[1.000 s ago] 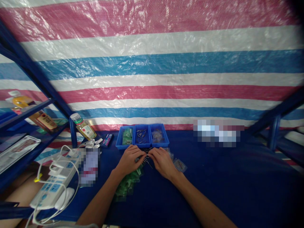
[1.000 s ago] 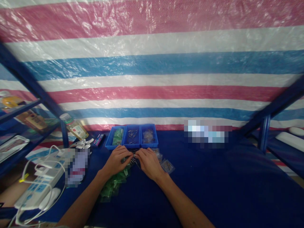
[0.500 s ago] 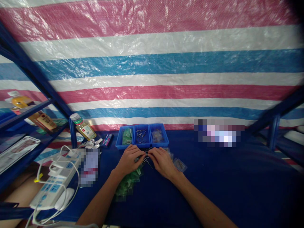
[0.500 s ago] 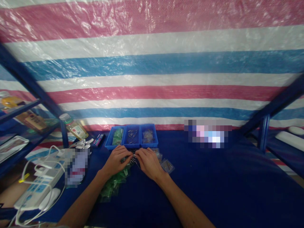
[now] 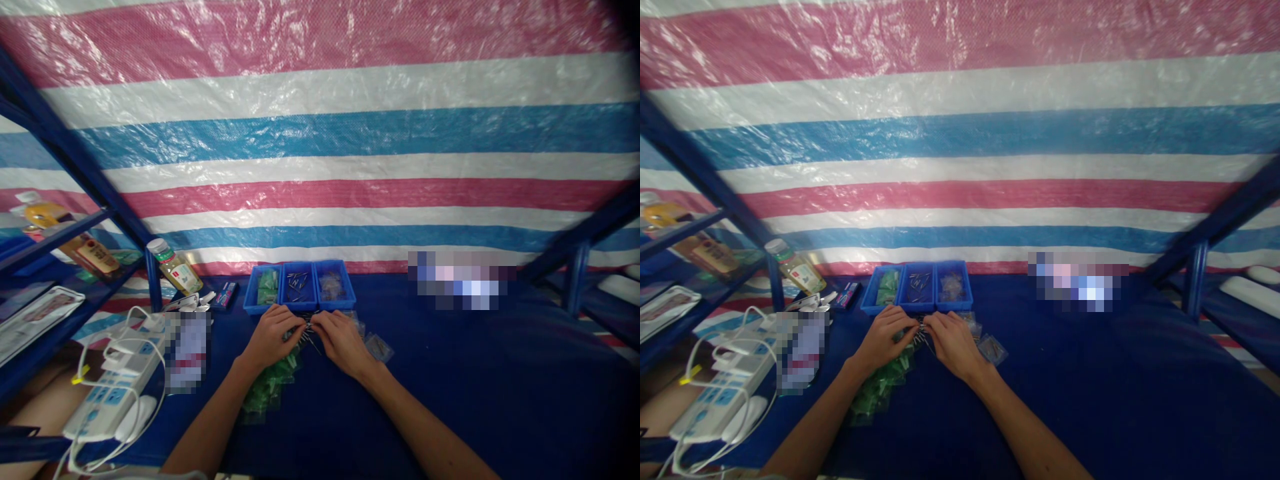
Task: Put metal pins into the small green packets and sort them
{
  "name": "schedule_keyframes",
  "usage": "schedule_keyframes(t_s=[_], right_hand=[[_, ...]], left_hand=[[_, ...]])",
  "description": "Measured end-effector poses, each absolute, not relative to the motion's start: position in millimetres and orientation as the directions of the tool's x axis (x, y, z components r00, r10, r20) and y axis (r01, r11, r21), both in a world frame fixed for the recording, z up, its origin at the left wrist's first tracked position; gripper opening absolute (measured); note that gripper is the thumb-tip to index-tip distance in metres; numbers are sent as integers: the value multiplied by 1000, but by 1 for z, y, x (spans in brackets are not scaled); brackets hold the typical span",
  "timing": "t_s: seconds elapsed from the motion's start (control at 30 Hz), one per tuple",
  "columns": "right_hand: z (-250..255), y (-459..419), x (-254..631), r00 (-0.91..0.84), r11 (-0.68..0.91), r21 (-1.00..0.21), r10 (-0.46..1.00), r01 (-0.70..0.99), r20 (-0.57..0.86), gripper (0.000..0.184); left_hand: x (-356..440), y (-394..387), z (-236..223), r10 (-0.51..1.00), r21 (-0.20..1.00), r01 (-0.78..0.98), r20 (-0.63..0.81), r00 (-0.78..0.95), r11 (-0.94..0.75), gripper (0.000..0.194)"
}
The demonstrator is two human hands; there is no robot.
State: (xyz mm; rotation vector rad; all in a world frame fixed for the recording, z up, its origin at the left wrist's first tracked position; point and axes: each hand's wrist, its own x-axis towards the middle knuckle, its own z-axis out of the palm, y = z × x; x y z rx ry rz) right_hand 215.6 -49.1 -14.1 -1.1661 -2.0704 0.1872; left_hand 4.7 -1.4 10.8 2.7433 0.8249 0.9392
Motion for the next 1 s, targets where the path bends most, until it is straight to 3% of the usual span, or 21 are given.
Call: schedule_keyframes(t_s=[0.5,0.7,1.0], right_hand=[[-16,-48,216,-324,573,-430,787,697,524,19],[-14,-50,216,-299,565,-459,793,686,530,11],[-17,-47,217,-319,565,-415,789,713,525,22]], left_hand=[[4,-1,9,533,282,453,504,680,-846,10],[5,-2,12,532,282,454,513,673,-846,10],[4,-1,10,533,282,455,513,673,-845,10]])
